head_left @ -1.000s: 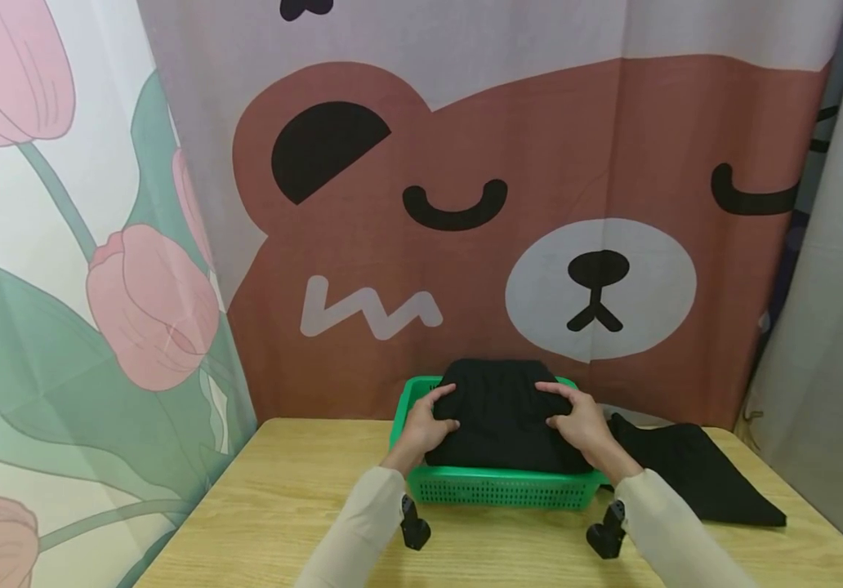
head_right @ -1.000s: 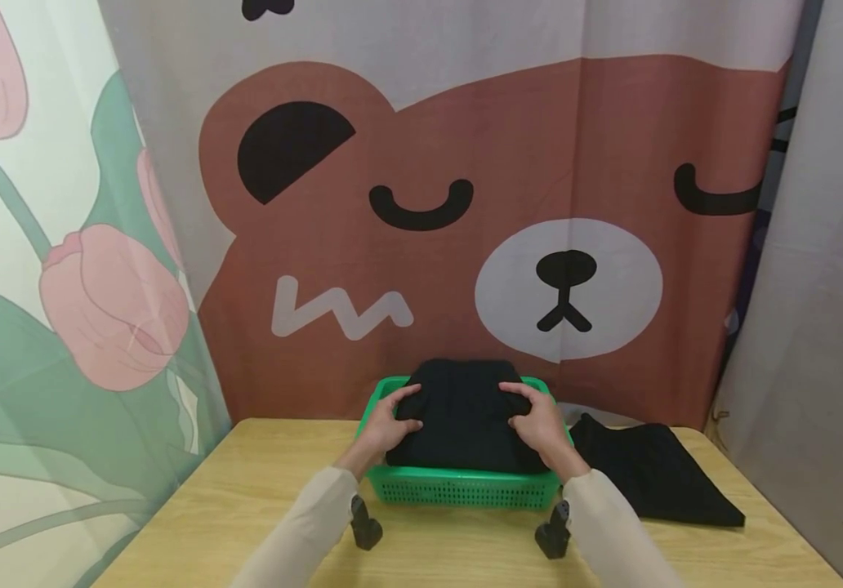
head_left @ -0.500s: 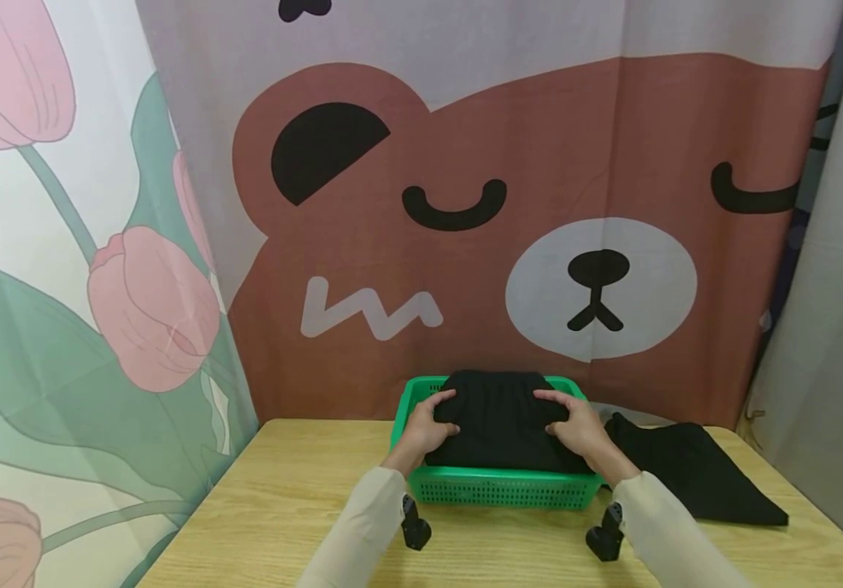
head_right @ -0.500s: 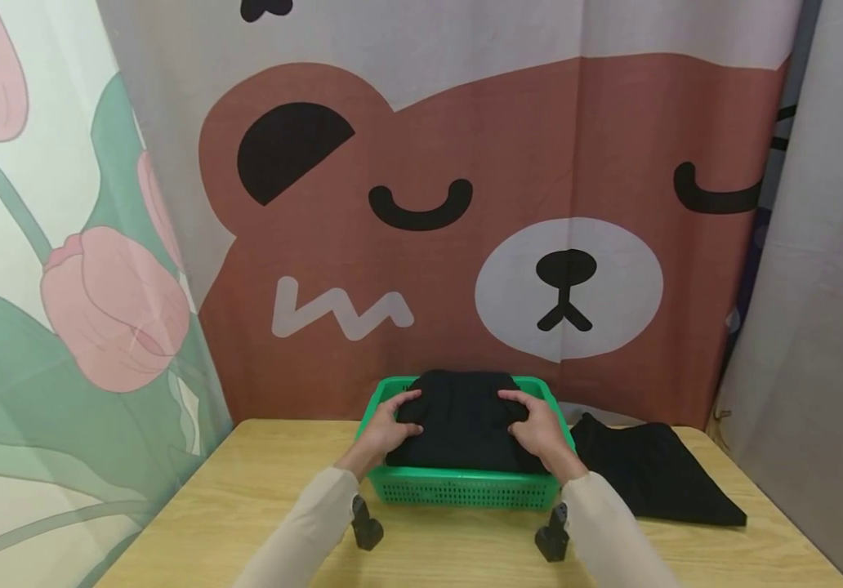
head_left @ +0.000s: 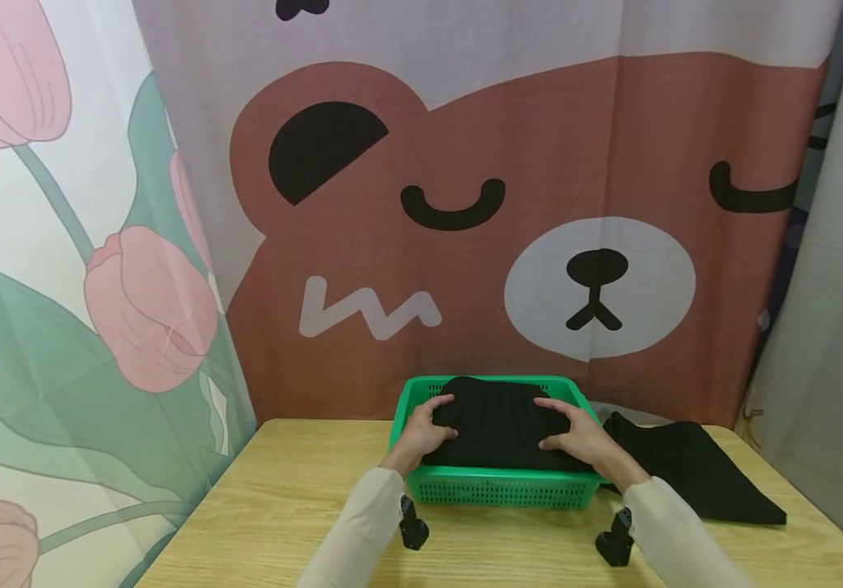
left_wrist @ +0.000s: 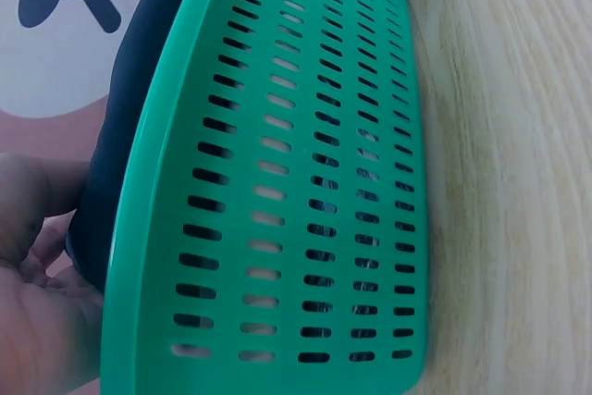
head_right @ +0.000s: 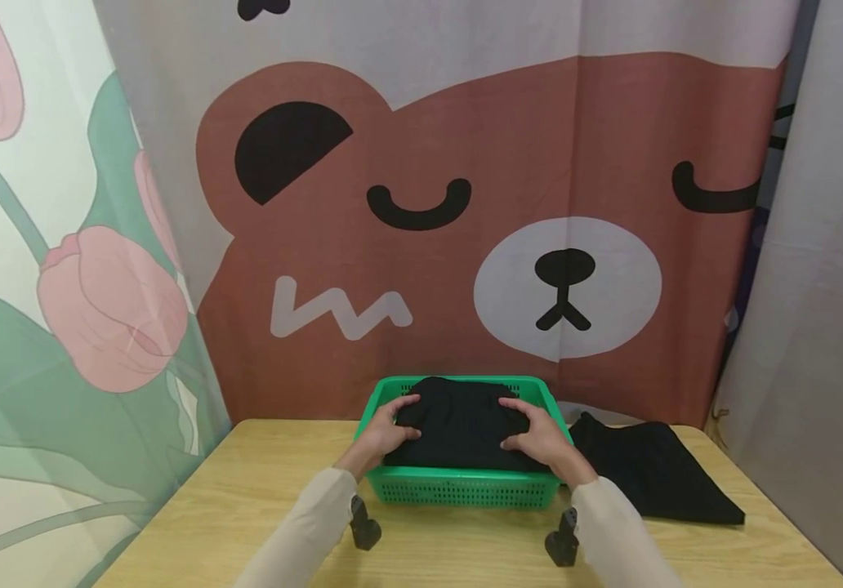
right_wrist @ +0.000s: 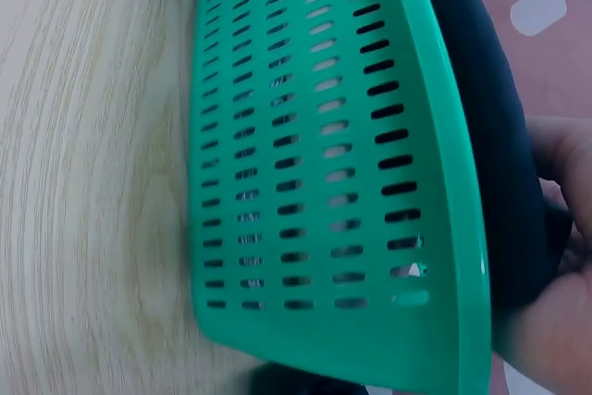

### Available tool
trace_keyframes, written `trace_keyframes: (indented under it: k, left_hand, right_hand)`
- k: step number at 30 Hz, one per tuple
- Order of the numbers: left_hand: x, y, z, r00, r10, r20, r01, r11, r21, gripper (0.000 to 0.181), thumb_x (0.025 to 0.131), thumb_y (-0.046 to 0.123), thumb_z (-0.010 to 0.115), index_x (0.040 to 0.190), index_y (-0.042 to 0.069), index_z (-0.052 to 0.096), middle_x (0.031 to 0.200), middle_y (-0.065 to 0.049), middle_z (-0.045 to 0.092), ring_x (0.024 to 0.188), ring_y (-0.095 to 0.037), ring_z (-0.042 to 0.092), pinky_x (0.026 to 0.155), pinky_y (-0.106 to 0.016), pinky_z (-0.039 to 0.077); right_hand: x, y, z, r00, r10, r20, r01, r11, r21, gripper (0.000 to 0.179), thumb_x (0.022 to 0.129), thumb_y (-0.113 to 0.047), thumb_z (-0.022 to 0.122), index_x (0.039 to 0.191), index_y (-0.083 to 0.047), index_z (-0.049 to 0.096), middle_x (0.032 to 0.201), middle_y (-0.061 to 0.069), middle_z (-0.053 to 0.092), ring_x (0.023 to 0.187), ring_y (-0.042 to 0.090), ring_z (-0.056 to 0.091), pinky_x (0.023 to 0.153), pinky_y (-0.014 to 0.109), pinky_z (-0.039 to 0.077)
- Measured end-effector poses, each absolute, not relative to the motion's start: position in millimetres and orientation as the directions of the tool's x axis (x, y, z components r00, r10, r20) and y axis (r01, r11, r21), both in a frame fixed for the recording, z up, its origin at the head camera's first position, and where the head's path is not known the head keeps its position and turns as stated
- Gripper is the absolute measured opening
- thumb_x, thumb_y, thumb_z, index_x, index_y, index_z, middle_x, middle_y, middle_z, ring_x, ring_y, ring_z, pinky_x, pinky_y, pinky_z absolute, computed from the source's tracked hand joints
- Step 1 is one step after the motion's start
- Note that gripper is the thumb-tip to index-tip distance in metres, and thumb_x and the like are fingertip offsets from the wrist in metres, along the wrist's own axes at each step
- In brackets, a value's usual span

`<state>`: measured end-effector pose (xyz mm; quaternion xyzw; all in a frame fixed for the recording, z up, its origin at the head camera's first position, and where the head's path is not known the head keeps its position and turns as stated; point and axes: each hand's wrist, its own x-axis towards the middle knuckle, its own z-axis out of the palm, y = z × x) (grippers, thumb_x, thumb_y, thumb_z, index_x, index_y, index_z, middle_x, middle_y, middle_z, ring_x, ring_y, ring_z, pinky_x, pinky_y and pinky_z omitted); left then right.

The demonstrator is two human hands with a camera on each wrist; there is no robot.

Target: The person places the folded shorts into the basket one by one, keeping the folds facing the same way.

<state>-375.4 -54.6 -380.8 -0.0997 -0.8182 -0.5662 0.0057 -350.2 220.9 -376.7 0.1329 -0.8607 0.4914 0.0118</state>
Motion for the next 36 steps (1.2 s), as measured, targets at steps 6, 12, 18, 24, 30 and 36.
trace_keyframes:
  k: [6, 12, 18, 24, 30, 36]
  left_hand:
    - [-377, -58, -384, -0.980, 0.181, 0.086, 0.146, 0.353, 0.924, 0.067, 0.082, -0.009, 0.070, 0.142, 0.013, 0.050, 0.144, -0.022, 0.039, 0.123, -0.041, 0.046, 0.089, -0.048, 0.047]
    - [-379, -60, -387, -0.983, 0.175, 0.052, 0.120, 0.408, 0.905, 0.068, 0.080, -0.007, 0.074, 0.141, 0.010, 0.049, 0.144, -0.023, 0.038, 0.123, -0.043, 0.045, 0.091, -0.050, 0.045]
    - [-378, -61, -385, -0.983, 0.175, 0.049, 0.129, 0.482, 0.867, 0.069, 0.078, -0.006, 0.076, 0.141, 0.008, 0.049, 0.146, -0.023, 0.037, 0.127, -0.044, 0.041, 0.096, -0.053, 0.041]
    - [-374, -60, -385, -0.977, 0.187, 0.101, 0.199, 0.635, 0.747, 0.069, 0.077, -0.001, 0.079, 0.139, 0.004, 0.049, 0.141, -0.022, 0.044, 0.127, -0.044, 0.041, 0.097, -0.054, 0.040]
    - [-372, -59, -383, -0.978, 0.180, 0.106, 0.202, 0.683, 0.702, 0.067, 0.078, 0.004, 0.080, 0.138, 0.003, 0.050, 0.138, -0.022, 0.047, 0.126, -0.043, 0.042, 0.096, -0.054, 0.041]
    - [-370, -59, -383, -0.975, 0.190, 0.117, 0.219, 0.701, 0.679, 0.065, 0.079, 0.007, 0.080, 0.137, 0.002, 0.050, 0.137, -0.022, 0.048, 0.125, -0.043, 0.043, 0.096, -0.054, 0.041]
  right_hand:
    - [-351, 224, -382, -0.958, -0.221, 0.181, -0.270, 0.503, -0.821, 0.072, 0.078, 0.001, 0.077, 0.143, 0.000, 0.045, 0.149, 0.031, 0.025, 0.115, 0.047, 0.048, 0.078, 0.042, 0.049]
    - [-354, 222, -387, -0.949, -0.211, 0.235, -0.315, 0.584, -0.748, 0.070, 0.075, 0.000, 0.081, 0.138, 0.000, 0.051, 0.145, 0.031, 0.035, 0.126, 0.049, 0.037, 0.076, 0.042, 0.049]
    - [-352, 218, -388, -0.931, -0.209, 0.301, -0.358, 0.689, -0.630, 0.069, 0.070, -0.006, 0.086, 0.132, 0.001, 0.057, 0.135, 0.031, 0.047, 0.107, 0.042, 0.054, 0.070, 0.041, 0.047]
    - [-350, 213, -391, -0.914, -0.225, 0.337, -0.385, 0.743, -0.547, 0.064, 0.070, -0.006, 0.086, 0.127, 0.004, 0.059, 0.128, 0.030, 0.053, 0.110, 0.047, 0.053, 0.081, 0.053, 0.049]
    - [-352, 210, -394, -0.924, -0.193, 0.330, -0.352, 0.765, -0.539, 0.061, 0.070, -0.004, 0.085, 0.125, 0.004, 0.060, 0.127, 0.029, 0.054, 0.112, 0.048, 0.051, 0.084, 0.054, 0.048]
    - [-353, 209, -395, -0.935, -0.165, 0.313, -0.317, 0.784, -0.534, 0.057, 0.072, -0.005, 0.084, 0.123, 0.004, 0.061, 0.126, 0.029, 0.055, 0.111, 0.048, 0.051, 0.083, 0.055, 0.047]
